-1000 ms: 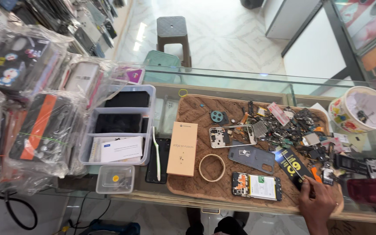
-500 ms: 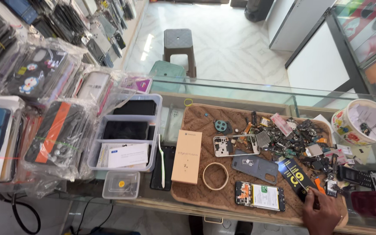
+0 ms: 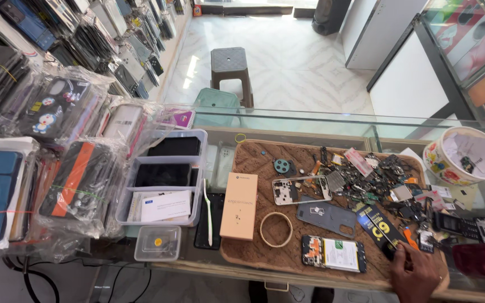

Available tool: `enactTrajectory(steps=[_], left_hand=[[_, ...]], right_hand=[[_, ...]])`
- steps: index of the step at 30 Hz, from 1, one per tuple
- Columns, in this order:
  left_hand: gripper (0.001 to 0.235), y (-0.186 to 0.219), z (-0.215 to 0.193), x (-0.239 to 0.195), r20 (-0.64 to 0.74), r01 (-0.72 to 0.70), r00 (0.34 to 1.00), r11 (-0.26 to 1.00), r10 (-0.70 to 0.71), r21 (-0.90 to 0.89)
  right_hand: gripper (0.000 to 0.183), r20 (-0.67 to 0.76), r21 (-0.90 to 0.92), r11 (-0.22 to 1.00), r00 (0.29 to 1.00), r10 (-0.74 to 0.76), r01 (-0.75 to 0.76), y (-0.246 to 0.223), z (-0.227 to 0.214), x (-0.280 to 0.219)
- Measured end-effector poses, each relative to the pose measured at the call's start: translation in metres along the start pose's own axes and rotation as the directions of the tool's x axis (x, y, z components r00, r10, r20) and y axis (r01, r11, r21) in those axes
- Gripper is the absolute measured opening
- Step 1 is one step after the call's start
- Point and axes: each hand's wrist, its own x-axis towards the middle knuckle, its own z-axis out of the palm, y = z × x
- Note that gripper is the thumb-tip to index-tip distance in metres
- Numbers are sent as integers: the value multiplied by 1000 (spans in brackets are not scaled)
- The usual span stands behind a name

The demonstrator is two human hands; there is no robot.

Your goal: The person handles a roll of adhesive tape, then picks up a disassembled smartphone and applies tape to its internal components. They briefly operate the phone's screen, then continue adjusting internal parts and placing the back cover on the workbench.

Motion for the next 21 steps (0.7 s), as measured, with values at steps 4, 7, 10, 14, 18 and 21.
enactTrajectory(steps=[4, 7, 10, 14, 18, 21], left_hand=[[25, 50, 33, -11, -113, -213, 976, 929, 187, -302], [25, 99, 51, -34, -210, -362, 931, 810, 297, -461], [25, 147, 69, -46, -282, -471, 882, 735, 379, -488], [26, 177, 85, -45, -341, -488, 862, 798, 376, -354], [26, 182, 95, -38, -411, -634, 738, 759, 535, -150], [24, 179, 98, -30, -455, -587, 694, 805, 557, 90]], right_hand=[[24, 333, 395, 834, 906, 261, -385, -34, -16, -16], [42, 719, 638, 316, 690, 85, -702, -66, -31, -36], [31, 695, 632, 442, 718, 41, -637, -91, -41, -43], [24, 568, 705, 483, 821, 57, -520, -88, -50, -27], [23, 644, 675, 427, 763, 55, -601, -75, -58, -6], [62, 713, 648, 375, 701, 7, -663, -72, -63, 3]])
